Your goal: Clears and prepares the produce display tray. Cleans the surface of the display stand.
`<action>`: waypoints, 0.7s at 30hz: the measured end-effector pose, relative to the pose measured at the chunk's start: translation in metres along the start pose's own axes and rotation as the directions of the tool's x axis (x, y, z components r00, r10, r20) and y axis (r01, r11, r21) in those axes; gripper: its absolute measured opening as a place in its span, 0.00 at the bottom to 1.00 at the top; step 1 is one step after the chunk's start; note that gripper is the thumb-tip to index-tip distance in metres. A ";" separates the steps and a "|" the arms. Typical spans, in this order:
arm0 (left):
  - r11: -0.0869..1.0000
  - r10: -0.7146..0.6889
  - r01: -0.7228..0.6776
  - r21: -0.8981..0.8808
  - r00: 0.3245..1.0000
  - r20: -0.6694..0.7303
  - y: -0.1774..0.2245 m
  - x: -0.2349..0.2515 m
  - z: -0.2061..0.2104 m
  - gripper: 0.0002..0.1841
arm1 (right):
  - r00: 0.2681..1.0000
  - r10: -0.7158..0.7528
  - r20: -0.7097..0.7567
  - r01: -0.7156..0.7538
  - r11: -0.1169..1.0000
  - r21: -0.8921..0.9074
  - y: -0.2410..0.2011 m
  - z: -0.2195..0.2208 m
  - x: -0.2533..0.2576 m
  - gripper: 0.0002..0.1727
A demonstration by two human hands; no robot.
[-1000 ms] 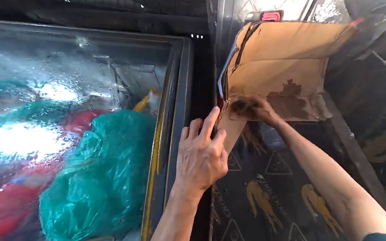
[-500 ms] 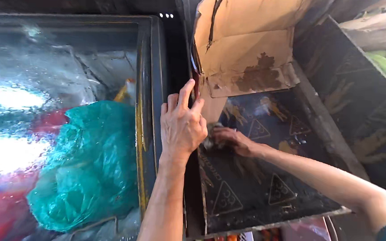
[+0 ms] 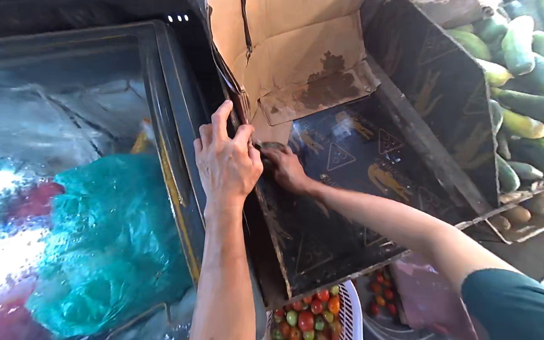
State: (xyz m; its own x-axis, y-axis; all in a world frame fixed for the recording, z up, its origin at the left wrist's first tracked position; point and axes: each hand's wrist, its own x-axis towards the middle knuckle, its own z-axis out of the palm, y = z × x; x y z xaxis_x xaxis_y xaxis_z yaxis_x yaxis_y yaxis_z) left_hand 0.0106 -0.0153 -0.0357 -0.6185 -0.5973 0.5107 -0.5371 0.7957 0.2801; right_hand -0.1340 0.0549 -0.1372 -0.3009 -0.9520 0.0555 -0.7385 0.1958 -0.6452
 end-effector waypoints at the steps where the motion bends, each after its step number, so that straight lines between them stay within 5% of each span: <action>1: 1.000 0.000 0.000 0.001 1.000 -0.010 0.000 0.001 0.000 0.16 | 0.999 -0.035 0.015 0.035 0.999 0.002 -0.002 0.007 -0.033 0.30; 4: 1.000 -0.011 0.011 -0.010 1.000 0.020 0.001 -0.001 -0.001 0.15 | 0.948 -0.227 0.225 0.219 0.974 0.060 0.006 -0.003 -0.101 0.30; 7: 1.000 -0.012 0.012 -0.011 1.000 0.017 0.000 0.002 0.000 0.15 | 0.825 -0.377 0.421 0.313 0.925 0.216 0.020 -0.056 -0.106 0.25; 10: 1.000 -0.009 0.009 0.001 1.000 -0.013 0.000 0.002 0.003 0.16 | 0.929 -0.309 0.202 0.264 0.939 0.221 0.059 -0.107 -0.080 0.22; 12: 1.000 0.011 -0.010 0.023 0.999 -0.040 -0.001 0.002 0.004 0.17 | 0.998 -0.066 -0.014 0.068 0.975 0.211 0.092 -0.134 -0.048 0.25; 15: 0.999 0.041 -0.039 0.018 0.997 -0.070 0.000 0.003 0.003 0.18 | 0.928 0.277 -0.248 -0.265 0.961 0.083 0.128 -0.131 -0.019 0.28; 17: 0.999 0.044 -0.044 0.000 0.998 -0.037 0.002 0.002 -0.001 0.19 | 0.942 0.174 -0.288 -0.195 0.980 -0.045 0.117 -0.103 -0.035 0.28; 21: 1.000 0.021 -0.021 -0.008 1.000 0.000 0.002 0.002 -0.001 0.18 | 0.978 -0.163 0.128 0.169 0.985 -0.034 0.061 -0.078 -0.093 0.23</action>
State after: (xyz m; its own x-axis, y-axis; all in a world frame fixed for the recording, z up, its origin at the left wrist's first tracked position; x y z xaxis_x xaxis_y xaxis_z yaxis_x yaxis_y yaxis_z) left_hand 0.0091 -0.0148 -0.0329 -0.6295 -0.5803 0.5167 -0.5195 0.8088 0.2755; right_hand -0.1984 0.1739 -0.1223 -0.0964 -0.9934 0.0617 -0.7986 0.0401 -0.6005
